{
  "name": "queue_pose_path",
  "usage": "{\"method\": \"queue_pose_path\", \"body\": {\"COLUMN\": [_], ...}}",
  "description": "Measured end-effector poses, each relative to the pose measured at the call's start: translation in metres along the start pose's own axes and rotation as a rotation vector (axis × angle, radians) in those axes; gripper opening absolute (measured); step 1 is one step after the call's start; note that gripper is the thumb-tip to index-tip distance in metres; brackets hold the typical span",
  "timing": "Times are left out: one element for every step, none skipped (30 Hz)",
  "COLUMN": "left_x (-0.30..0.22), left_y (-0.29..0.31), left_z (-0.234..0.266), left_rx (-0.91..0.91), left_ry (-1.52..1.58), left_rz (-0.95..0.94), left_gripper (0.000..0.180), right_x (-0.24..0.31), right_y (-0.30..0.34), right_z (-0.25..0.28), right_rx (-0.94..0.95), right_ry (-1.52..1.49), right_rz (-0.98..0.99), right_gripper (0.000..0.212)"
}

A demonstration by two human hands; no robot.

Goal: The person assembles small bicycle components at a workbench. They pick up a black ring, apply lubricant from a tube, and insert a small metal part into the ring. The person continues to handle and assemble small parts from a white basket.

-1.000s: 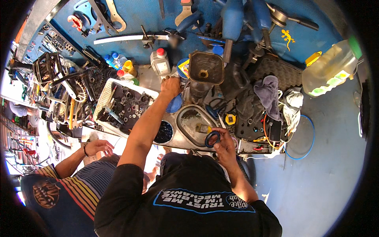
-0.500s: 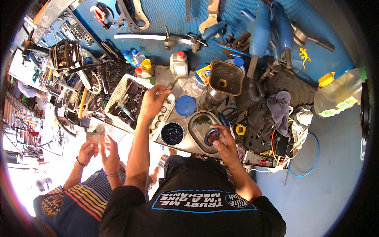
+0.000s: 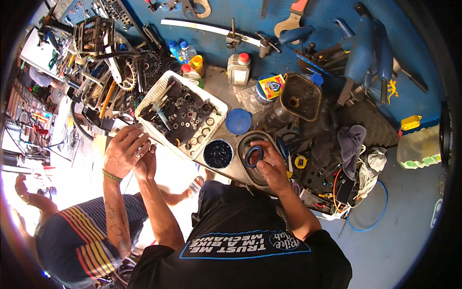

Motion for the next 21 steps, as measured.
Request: {"method": "queue_pose_path", "body": {"left_x": [-0.006, -0.012, -0.017, -0.022, -0.024, -0.027, -0.029, -0.028, -0.018, -0.007, 0.005, 0.021, 0.035, 0.044, 0.050, 0.054, 0.052, 0.052, 0.053, 0.054, 0.054], "left_y": [0.003, 0.005, 0.006, 0.006, 0.005, 0.002, -0.002, -0.003, -0.004, -0.003, 0.002, 0.007, 0.009, 0.015, 0.019, 0.019, 0.017, 0.013, 0.011, 0.010, 0.008], "left_z": [0.002, 0.004, 0.004, 0.003, 0.000, -0.008, -0.007, -0.006, 0.002, 0.007, 0.005, -0.005, -0.032, -0.070, -0.099, -0.134, -0.171, -0.200, -0.218, -0.228, -0.228], "left_rx": [-0.031, -0.054, -0.078, -0.091, -0.088, -0.058, 0.033, 0.015, -0.112, -0.239, -0.291, -0.340, -0.254, -0.164, -0.053, 0.113, 0.336, 0.455, 0.559, 0.664, 0.706], "left_ry": [-0.012, -0.025, -0.031, -0.025, -0.001, 0.059, 0.171, 0.222, 0.185, 0.149, -0.069, -0.285, -0.469, -0.553, -0.676, -0.735, -0.937, -1.029, -1.083, -1.135, -1.165], "left_rz": [-0.031, -0.060, -0.089, -0.116, -0.138, -0.174, -0.150, -0.171, -0.108, -0.048, -0.033, -0.016, 0.010, 0.049, 0.069, 0.000, -0.068, -0.130, -0.199, -0.269, -0.258], "left_gripper": [0.037, 0.038, 0.039, 0.040, 0.041, 0.043, 0.043, 0.047, 0.048, 0.050, 0.042, 0.035, 0.020, 0.008, 0.009, 0.021, 0.022, 0.020, 0.021, 0.022, 0.022], "right_x": [-0.002, -0.003, -0.002, -0.002, -0.003, -0.003, -0.004, -0.006, -0.008, -0.010, -0.010, -0.009, -0.009, -0.010, -0.010, -0.010, -0.011, -0.012, -0.014, -0.017, -0.019], "right_y": [-0.003, -0.005, -0.007, -0.008, -0.009, -0.010, -0.012, -0.014, -0.016, -0.019, -0.022, -0.025, -0.027, -0.029, -0.031, -0.034, -0.036, -0.038, -0.039, -0.041, -0.042], "right_z": [-0.002, -0.004, -0.007, -0.010, -0.012, -0.015, -0.019, -0.023, -0.027, -0.031, -0.037, -0.043, -0.049, -0.052, -0.056, -0.059, -0.060, -0.061, -0.062, -0.064, -0.066], "right_rx": [0.022, 0.034, 0.044, 0.053, 0.056, 0.063, 0.068, 0.093, 0.113, 0.135, 0.171, 0.205, 0.233, 0.239, 0.238, 0.240, 0.241, 0.242, 0.245, 0.252, 0.257], "right_ry": [0.000, 0.000, 0.002, 0.003, -0.008, -0.020, -0.032, -0.118, -0.203, -0.286, -0.315, -0.342, -0.371, -0.359, -0.343, -0.326, -0.330, -0.338, -0.345, -0.344, -0.344], "right_rz": [0.001, -0.005, -0.011, -0.015, -0.015, -0.014, -0.013, -0.046, -0.074, -0.102, -0.110, -0.118, -0.125, -0.121, -0.124, -0.127, -0.138, -0.151, -0.161, -0.180, -0.199], "right_gripper": [0.058, 0.058, 0.058, 0.058, 0.058, 0.059, 0.060, 0.061, 0.062, 0.063, 0.063, 0.064, 0.064, 0.063, 0.062, 0.061, 0.060, 0.058, 0.057, 0.056, 0.055]}}
Point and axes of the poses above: each hand's wrist, its own y-axis away from the middle knuckle, its own z-axis out of the back of the hand, x = y × z, the point moved 8 cm from there along -y, towards the middle knuckle, and after that the axes turned 4 degrees about -z, right-handed, at the moved point
